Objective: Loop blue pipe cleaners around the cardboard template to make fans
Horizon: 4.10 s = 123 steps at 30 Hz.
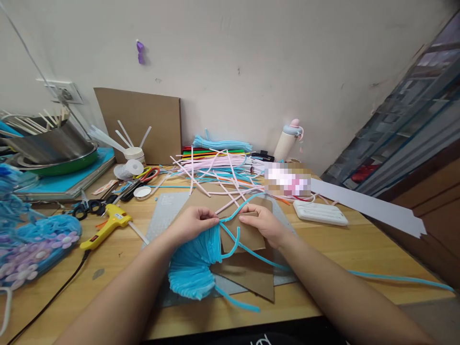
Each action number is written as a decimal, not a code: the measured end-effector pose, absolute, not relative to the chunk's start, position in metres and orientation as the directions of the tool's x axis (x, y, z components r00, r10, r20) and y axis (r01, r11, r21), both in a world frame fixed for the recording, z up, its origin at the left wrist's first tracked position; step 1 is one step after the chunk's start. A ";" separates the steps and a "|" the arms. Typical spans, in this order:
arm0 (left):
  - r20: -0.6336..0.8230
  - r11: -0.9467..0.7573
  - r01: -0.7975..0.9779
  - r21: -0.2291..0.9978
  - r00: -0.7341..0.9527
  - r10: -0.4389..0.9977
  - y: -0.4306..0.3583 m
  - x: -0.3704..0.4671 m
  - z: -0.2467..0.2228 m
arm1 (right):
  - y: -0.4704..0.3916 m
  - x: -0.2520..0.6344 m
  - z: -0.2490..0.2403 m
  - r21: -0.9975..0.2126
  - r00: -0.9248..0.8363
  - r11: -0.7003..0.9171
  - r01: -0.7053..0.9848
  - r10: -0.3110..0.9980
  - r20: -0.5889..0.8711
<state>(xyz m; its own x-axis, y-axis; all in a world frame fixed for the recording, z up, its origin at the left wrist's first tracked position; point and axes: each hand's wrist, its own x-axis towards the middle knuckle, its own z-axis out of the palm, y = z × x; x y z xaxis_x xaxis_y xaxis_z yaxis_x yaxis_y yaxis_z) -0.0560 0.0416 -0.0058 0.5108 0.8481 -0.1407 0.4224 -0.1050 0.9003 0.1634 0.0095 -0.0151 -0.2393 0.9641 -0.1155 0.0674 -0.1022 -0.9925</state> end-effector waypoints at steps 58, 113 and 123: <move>-0.207 0.206 0.028 0.978 0.136 0.969 0.052 -0.057 -0.014 | 0.001 0.128 -0.037 -0.968 -0.229 -0.252 0.005 0.942 -0.246; -0.235 0.302 -0.145 0.942 0.357 0.904 0.044 -0.059 0.003 | -0.006 0.137 -0.026 -0.993 -0.387 -0.106 0.060 0.914 -0.121; -0.250 0.318 -0.119 0.941 0.392 0.885 0.043 -0.063 0.005 | -0.004 0.146 -0.016 -0.988 -0.616 -0.025 0.150 0.779 -0.113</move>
<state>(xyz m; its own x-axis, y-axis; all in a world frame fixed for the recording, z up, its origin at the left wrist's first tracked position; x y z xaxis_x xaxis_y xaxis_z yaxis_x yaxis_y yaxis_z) -0.0630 0.0429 0.0053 0.3921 0.8853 -0.2499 -0.1188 0.3181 0.9406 0.1457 -0.0041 -0.0164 -0.6164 0.7792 -0.1134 0.1504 -0.0249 -0.9883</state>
